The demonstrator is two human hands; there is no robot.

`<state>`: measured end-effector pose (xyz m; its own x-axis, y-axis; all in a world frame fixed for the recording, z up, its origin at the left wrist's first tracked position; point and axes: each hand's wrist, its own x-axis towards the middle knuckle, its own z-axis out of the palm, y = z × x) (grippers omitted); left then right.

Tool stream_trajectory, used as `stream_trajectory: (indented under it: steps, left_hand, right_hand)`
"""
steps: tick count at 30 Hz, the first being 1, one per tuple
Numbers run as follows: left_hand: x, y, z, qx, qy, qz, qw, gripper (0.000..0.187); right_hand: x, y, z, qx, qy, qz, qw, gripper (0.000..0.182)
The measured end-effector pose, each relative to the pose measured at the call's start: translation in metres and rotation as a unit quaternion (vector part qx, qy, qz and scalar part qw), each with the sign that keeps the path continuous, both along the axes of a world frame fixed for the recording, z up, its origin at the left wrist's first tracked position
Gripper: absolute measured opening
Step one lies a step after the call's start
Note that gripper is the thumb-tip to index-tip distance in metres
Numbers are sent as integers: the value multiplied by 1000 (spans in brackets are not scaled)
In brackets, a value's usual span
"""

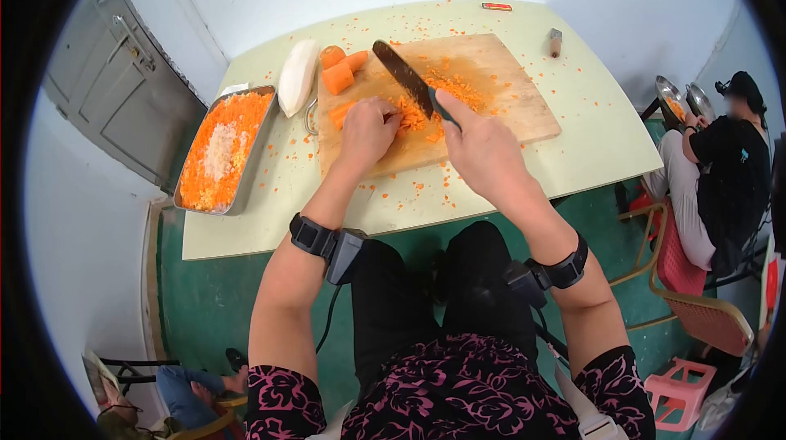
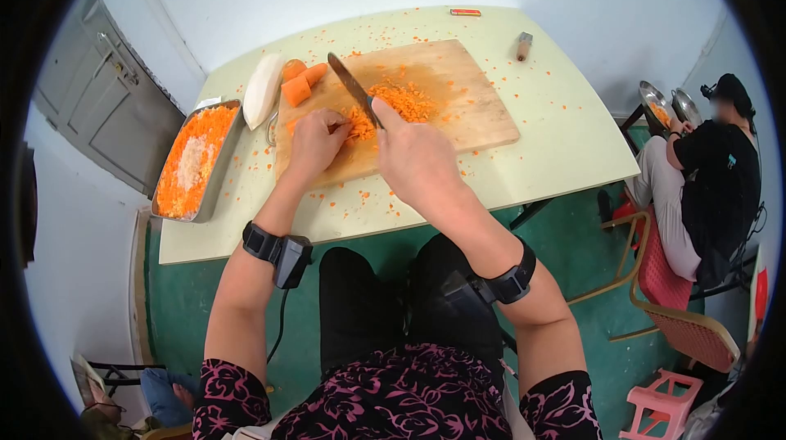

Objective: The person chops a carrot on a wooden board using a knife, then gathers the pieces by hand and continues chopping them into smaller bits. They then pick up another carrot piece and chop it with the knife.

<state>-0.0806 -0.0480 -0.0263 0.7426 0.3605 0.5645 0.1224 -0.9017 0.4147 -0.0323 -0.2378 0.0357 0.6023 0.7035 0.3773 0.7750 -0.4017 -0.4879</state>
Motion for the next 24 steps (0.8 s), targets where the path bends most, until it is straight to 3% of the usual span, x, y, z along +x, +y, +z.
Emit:
stream_trajectory:
  steps: [24]
  left_hand:
    - [1, 3, -6, -2, -14, -14, 1000, 9]
  right_hand:
    - [-3, 0, 2, 2, -13, 5, 1000, 38]
